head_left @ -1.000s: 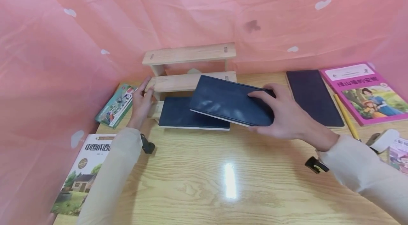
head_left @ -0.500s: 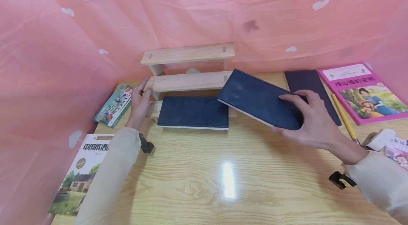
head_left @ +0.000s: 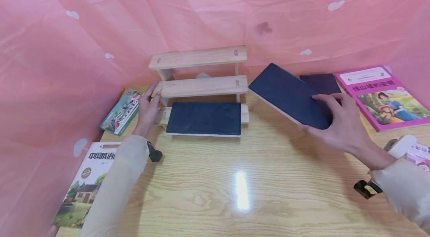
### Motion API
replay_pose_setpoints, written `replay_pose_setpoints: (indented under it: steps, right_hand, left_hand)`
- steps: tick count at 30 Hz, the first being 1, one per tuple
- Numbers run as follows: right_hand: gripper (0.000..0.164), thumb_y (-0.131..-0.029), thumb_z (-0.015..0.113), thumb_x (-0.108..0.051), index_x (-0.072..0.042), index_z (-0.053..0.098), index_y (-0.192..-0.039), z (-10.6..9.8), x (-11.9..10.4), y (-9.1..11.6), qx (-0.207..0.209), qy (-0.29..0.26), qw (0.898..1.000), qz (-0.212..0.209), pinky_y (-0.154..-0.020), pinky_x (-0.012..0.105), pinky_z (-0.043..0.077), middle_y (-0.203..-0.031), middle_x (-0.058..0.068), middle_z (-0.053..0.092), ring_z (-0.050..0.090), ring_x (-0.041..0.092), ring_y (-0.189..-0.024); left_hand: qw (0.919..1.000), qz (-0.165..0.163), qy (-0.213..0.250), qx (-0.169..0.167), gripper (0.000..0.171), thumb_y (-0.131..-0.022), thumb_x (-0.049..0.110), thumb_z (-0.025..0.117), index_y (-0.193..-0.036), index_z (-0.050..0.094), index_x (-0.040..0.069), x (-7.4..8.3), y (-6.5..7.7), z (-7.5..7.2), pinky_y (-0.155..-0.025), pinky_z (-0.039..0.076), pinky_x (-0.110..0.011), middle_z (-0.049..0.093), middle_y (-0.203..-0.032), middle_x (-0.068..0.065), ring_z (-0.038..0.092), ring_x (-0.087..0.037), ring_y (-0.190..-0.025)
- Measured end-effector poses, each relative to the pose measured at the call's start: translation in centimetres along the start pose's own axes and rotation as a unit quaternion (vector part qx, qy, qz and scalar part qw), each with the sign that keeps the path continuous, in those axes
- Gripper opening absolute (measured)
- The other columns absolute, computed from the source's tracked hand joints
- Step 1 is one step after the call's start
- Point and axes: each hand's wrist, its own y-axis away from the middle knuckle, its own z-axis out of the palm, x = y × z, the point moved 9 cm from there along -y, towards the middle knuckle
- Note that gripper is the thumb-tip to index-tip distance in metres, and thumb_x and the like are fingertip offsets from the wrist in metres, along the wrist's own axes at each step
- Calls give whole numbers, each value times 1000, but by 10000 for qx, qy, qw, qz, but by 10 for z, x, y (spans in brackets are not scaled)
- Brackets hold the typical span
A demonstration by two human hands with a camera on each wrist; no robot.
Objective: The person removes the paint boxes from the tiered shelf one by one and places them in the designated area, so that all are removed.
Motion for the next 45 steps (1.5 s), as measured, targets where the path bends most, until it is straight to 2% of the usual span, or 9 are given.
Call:
replay_pose_setpoints:
  steps: [6,8,17,25,29,34,38,41,45]
  right_hand:
    - [77,-60,79,-39,-8,49,-124,4,17,-6,-46,23,9968,800,-76,55,23,-118,30,33,27,44,-107]
    - [76,-64,76,-43,-8,47,-125,7,21,-7,-100,63,9945,1040,-75,54,24,-118,30,32,27,43,-107]
    - [80,-66,70,-53,-5,45,-124,29,23,-13,-194,169,9889,1465,-79,58,19,-113,31,32,25,43,-106]
    - [84,-65,67,-60,-2,45,-122,50,20,-18,-214,414,9828,1787,-80,61,12,-111,36,30,23,47,-105]
    - [84,-64,68,-59,-3,44,-121,64,19,-19,-267,475,9811,1855,-78,60,13,-110,37,30,23,49,-102]
    - [82,-65,66,-60,-4,44,-121,79,20,-20,-370,498,9785,1967,-76,58,15,-108,37,30,23,49,-99]
    - [82,-66,65,-60,-3,44,-121,87,22,-22,-368,406,9779,2019,-76,57,15,-108,37,30,23,49,-98]
    - [81,-67,64,-60,-3,42,-121,91,22,-24,-414,356,9779,2016,-75,56,15,-108,36,30,23,49,-96]
    - [84,-67,62,-63,-3,41,-122,95,23,-26,-556,426,9775,1989,-76,57,16,-108,36,31,24,48,-95]
  left_hand:
    - [9999,120,65,3,40,-92,29,50,-131,45,35,3,-2,-1,-86,39,-19,34,-140,15,32,0,-123]
    - [9999,104,50,-8,39,-92,31,50,-130,45,36,2,-2,-1,-84,40,-20,34,-141,15,35,-3,-121]
    - [9997,151,174,-56,40,-92,27,52,-131,45,34,-2,-2,0,-98,36,-26,34,-142,9,31,-1,-125]
    - [9997,190,158,-43,40,-91,28,52,-130,46,34,0,-2,1,-91,38,-21,34,-141,12,31,0,-124]
    - [9998,84,173,-53,40,-92,25,52,-131,46,32,6,3,0,-74,41,-16,35,-141,12,37,-3,-118]
    - [9997,86,214,-97,42,-92,18,50,-134,44,23,22,14,0,-58,38,-16,35,-142,5,46,-9,-92]
    - [9998,176,86,-105,42,-94,18,47,-136,42,22,29,20,0,-50,34,-17,35,-142,3,41,-8,-70]
    - [9997,210,104,-101,42,-94,18,47,-136,42,21,30,20,0,-48,32,-18,35,-143,1,41,-10,-71]
    - [9997,161,119,-107,42,-94,19,47,-136,42,21,28,19,0,-50,32,-18,33,-144,3,44,-13,-91]
